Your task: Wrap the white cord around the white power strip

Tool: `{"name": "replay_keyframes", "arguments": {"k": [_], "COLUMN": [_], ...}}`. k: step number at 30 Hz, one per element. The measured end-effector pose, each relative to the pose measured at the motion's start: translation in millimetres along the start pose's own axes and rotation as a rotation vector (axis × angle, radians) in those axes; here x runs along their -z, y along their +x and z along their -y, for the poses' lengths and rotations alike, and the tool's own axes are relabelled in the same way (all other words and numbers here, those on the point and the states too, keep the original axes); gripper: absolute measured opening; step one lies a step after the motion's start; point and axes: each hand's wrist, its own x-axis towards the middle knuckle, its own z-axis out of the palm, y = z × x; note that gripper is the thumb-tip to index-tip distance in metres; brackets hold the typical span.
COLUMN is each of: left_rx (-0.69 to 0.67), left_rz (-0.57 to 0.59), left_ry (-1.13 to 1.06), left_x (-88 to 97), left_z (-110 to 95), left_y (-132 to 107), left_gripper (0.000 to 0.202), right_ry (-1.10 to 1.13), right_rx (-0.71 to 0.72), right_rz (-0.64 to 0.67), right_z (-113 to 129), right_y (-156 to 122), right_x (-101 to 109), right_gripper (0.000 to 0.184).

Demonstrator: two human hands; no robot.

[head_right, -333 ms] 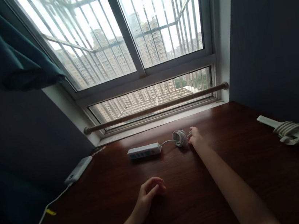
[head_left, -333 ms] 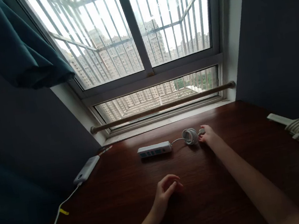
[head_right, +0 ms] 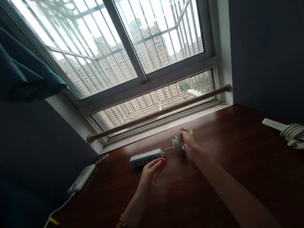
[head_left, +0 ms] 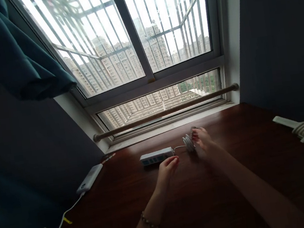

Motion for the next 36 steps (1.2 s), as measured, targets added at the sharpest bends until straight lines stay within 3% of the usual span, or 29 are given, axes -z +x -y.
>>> {"name": "replay_keyframes", "arguments": {"k": [4,8,12,18,24,36], "left_rx": [-0.013,0.045,0.118,0.172,0.171,0.163], "left_rz": [-0.093,-0.133,-0.138,-0.106,-0.124,-0.143], "left_ry": [-0.096,-0.163,-0.218,-0.277,-0.302,-0.416], "left_x": [-35.7,-55.1,-53.1,-42.5,-44.5,-44.7], "left_z": [7,26,37,33,22,-9], "left_y": [23,30,29,28,26,19], "left_gripper": [0.017,0.013,0.017,0.02,0.019,0.015], "right_ry": [-0.085,-0.175,-0.233,-0.265,-0.308,-0.64], "right_rx": [-0.012,-0.006,0.014,0.08,0.175,0.467], "right_rz": [0.108,0.166,0.211,0.357,0.467,0.488], "right_z": [0,-3,-7,-5,5,-2], "right_y": [-23,-35,-36,-41,-36,-25], "right_x": [-11,-17,-21,-24,-18,-13], "right_gripper": [0.029,0.052,0.058,0.05,0.036,0.022]}}
